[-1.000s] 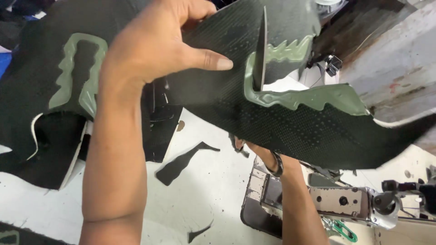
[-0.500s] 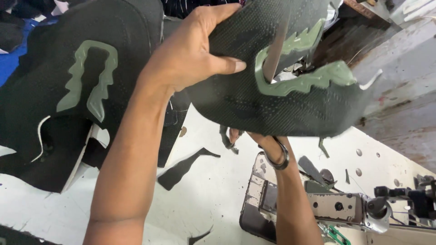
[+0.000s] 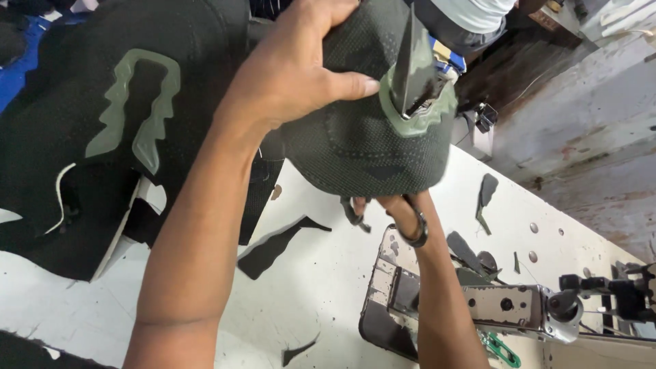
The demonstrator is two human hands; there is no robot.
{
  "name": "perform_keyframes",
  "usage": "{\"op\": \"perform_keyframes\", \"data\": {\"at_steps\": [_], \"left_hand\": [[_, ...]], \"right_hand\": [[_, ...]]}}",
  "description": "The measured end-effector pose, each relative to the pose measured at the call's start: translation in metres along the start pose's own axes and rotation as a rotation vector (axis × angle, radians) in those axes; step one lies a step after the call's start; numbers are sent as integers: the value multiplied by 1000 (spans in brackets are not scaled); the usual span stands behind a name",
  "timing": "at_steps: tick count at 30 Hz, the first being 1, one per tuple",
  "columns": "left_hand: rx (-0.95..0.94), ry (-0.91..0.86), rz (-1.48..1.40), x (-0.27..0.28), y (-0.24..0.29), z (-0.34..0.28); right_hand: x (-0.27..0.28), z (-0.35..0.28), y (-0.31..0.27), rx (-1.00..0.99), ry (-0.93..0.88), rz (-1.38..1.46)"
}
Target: Trimming excess material from the eyelet area of fabric shoe upper components using scissors.
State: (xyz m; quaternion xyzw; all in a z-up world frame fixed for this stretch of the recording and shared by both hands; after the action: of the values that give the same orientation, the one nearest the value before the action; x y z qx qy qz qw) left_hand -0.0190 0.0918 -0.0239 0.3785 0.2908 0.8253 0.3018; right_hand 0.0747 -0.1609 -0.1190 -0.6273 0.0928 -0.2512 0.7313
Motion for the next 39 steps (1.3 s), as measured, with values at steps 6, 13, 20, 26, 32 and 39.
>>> {"op": "perform_keyframes", "data": {"at_steps": [6,13,20,26,32,39], "left_hand": [[-309,192,-102,-31,-32,5],[-92,261,17,-44,-23,8],[-67,92,-64,-25,-22,-2],[-97,223,-119,-72,-49,8],[-75,380,-50,-85,-32,12],[162,52,-309,-17,0,1]], "right_hand": [[82,-2,138,-554,421,-562],[54,10,91,-453,595,-365],[63,-20,99,-251,319,-522],[74,1,112,-186,427,-149],[42,17,48,-131,296,-40],[48,-19,63,-233,320,-441]]}}
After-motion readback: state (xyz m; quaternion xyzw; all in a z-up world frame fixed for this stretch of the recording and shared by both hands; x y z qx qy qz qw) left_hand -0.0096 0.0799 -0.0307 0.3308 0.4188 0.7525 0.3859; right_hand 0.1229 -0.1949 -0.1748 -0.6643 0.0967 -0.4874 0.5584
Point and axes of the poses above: each hand's wrist, its own z-axis towards the middle knuckle, its own x-axis out of the back of the hand, y = z × x, the point moved 1 cm from there along z, towards the middle knuckle, and after that the axes turned 9 degrees about z, right-handed, at the moved point
